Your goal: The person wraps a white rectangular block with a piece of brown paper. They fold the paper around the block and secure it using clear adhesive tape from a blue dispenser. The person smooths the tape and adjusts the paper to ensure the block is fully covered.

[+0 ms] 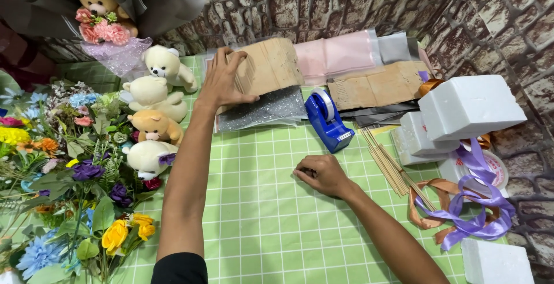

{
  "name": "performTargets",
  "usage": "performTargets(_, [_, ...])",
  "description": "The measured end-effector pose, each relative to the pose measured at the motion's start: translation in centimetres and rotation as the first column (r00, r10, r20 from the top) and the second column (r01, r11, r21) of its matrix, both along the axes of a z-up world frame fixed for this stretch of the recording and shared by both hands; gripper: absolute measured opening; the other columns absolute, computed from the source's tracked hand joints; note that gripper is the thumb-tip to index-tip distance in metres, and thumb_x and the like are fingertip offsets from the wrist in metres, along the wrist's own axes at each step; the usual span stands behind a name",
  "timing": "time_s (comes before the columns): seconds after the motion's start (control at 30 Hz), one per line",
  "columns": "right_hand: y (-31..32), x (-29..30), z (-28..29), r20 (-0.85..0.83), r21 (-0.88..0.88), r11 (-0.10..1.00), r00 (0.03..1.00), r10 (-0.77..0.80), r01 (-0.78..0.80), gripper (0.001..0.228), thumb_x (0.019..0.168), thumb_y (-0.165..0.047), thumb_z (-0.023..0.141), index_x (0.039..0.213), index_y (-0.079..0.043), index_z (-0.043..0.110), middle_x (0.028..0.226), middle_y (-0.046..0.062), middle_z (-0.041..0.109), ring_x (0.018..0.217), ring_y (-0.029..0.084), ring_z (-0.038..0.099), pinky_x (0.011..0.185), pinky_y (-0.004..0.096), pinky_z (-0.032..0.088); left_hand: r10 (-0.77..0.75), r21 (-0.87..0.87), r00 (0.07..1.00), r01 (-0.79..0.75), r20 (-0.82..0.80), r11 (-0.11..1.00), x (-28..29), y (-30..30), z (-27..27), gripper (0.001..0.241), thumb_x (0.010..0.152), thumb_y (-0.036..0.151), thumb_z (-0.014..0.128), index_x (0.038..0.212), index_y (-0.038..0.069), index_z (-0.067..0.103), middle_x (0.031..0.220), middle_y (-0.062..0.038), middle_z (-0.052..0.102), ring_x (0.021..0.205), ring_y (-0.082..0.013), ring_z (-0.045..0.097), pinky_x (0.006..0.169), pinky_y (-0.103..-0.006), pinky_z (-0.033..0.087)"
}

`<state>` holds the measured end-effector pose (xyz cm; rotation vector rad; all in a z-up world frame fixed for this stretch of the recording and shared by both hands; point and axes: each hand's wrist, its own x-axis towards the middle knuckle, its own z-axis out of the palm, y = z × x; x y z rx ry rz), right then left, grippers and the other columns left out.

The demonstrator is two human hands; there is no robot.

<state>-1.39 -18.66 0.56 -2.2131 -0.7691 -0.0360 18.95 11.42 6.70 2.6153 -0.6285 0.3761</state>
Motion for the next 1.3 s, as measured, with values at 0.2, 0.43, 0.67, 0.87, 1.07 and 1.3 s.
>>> performTargets(0.2, [0.0,0.0,0.3,0.001,0.008,1.0,1.0,0.002,-0.002,0.008,0.091,-0.018,0.072,0.086,-0.014,0.074,0.061,0.005,0.067,0.057,0.023,0.067,0.055,0.033,0.055,0.008,-0.16,0.984,0.021,0.18,0.987,-0.5,-0.5,2.6,0.102,0.044,0.065,0.088,0.127,0.018,0.053,0.128,-0.012,0.038,0.119,-0.0414,0.051,0.098,-0.0512,0.044])
performTargets(0.43, [-0.2,0.0,-0.6,0.128,0.027,0.997,0.99,0.063,-0.067,0.012,0.091,-0.018,0.075,0.082,-0.012,0.076,0.069,0.0,0.074,0.058,0.012,0.067,0.052,0.024,0.051,-0.028,-0.05,0.969,0.041,0.244,0.998,-4.6,-2.3,6.3,0.098,0.065,0.079,0.079,0.13,0.011,0.053,0.137,-0.026,0.037,0.122,-0.0388,0.046,0.099,-0.0604,0.046])
performTargets(0.67, [0.1,-2.1,1.0,0.648,-0.016,0.999,0.761,0.033,-0.029,0.022,0.096,-0.023,0.067,0.076,-0.015,0.062,0.054,-0.002,0.043,0.041,0.016,0.049,0.039,0.027,0.045,-0.071,-0.019,0.991,0.073,0.111,0.997,-14.0,-4.8,7.5,0.102,0.047,0.073,0.081,0.129,0.018,0.056,0.131,-0.023,0.044,0.12,-0.0434,0.053,0.099,-0.056,0.043])
performTargets(0.87, [-0.4,-2.6,4.1,0.796,0.169,0.979,0.602,-0.067,-0.115,0.029,0.095,-0.029,0.065,0.069,-0.015,0.063,0.052,-0.004,0.034,0.036,0.014,0.039,0.037,0.026,0.04,-0.126,0.152,0.992,0.122,0.02,0.981,-20.7,-5.2,5.7,0.109,0.046,0.078,0.075,0.135,0.018,0.053,0.133,-0.025,0.047,0.12,-0.0427,0.055,0.099,-0.0549,0.042])
performTargets(1.07, [-3.9,-2.2,11.0,0.658,0.114,0.987,0.736,-0.159,0.111,0.011,0.088,-0.021,0.075,0.08,-0.014,0.071,0.054,-0.001,0.054,0.043,0.019,0.054,0.043,0.029,0.047,-0.162,0.178,0.985,0.171,-0.062,0.969,-24.5,-6.1,1.4,0.112,0.045,0.077,0.076,0.136,0.018,0.05,0.136,-0.022,0.047,0.123,-0.0397,0.054,0.102,-0.0537,0.04])
performTargets(1.3, [-15.1,-1.0,13.1,0.71,0.449,0.818,0.412,-0.571,0.36,0.033,0.099,-0.03,0.083,0.102,0.002,0.076,0.093,0.017,0.071,0.088,0.037,0.064,0.085,0.046,0.051,-0.142,0.114,0.98,0.158,-0.142,0.981,-26.4,-6.7,-3.0,0.107,0.052,0.079,0.073,0.138,0.019,0.051,0.14,-0.021,0.047,0.128,-0.0388,0.05,0.106,-0.053,0.037])
